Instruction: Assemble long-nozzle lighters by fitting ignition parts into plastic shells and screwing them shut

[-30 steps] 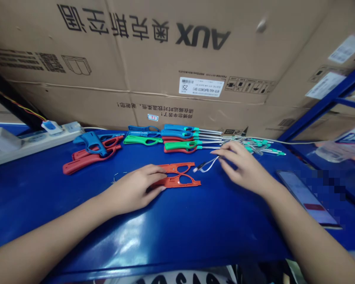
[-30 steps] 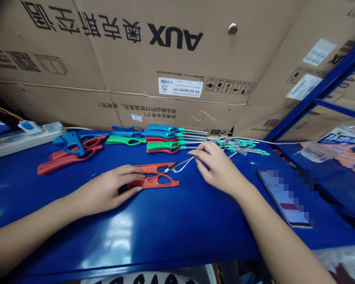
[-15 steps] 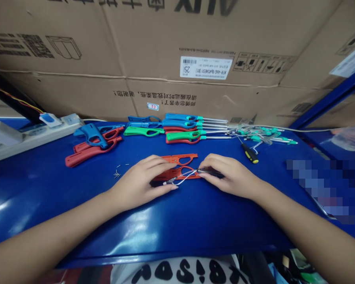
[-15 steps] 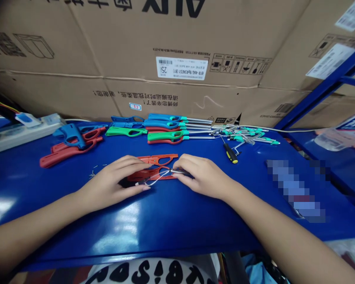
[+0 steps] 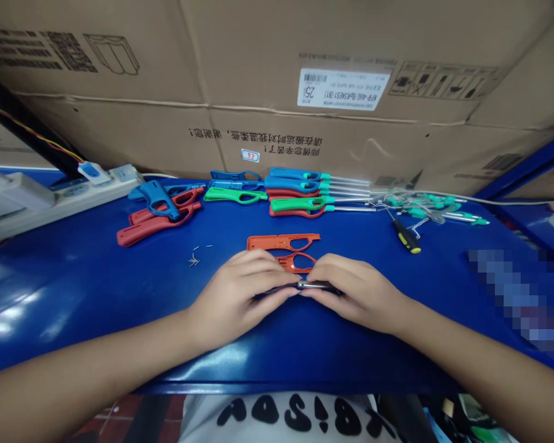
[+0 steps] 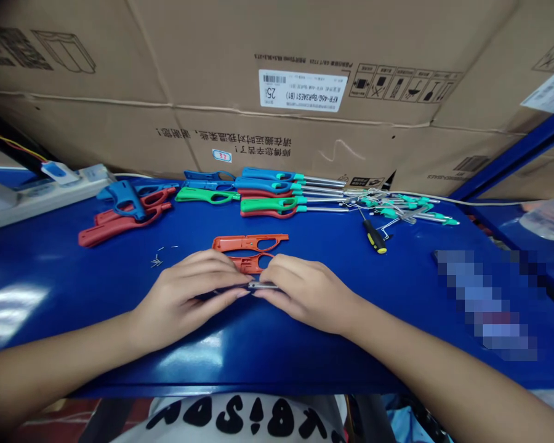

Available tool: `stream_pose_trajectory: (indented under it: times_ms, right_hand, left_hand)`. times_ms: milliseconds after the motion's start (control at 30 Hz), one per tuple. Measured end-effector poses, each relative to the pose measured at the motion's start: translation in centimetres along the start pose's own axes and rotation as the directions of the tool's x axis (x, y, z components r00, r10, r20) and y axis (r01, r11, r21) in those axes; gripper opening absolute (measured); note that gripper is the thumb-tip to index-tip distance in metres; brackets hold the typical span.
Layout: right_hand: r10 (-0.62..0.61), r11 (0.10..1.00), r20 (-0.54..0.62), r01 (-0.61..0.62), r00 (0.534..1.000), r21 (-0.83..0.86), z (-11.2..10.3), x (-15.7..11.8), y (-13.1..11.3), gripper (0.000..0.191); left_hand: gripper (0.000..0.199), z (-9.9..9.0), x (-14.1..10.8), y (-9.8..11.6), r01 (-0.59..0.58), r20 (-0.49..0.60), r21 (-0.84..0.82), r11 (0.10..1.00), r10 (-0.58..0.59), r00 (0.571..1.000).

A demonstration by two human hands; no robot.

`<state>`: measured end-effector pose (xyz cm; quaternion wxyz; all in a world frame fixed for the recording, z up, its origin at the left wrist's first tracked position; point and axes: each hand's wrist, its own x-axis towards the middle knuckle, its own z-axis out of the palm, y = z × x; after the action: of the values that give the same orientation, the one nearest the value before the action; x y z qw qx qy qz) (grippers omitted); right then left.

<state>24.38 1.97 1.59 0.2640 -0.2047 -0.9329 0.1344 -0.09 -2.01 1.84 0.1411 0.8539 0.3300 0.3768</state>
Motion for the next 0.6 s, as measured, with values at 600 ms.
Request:
stream_pose_trajectory:
  times_ms: [600]
  right_hand:
    - [-0.114, 0.976, 0.035, 0.118, 0.993, -0.182, -0.03, -0.26, 0.40, 0.019]
  left_hand:
    - [0.010, 0.15, 0.21, -0.29, 0.056, -0.055, -0.114, 0.992, -0.063, 0.996]
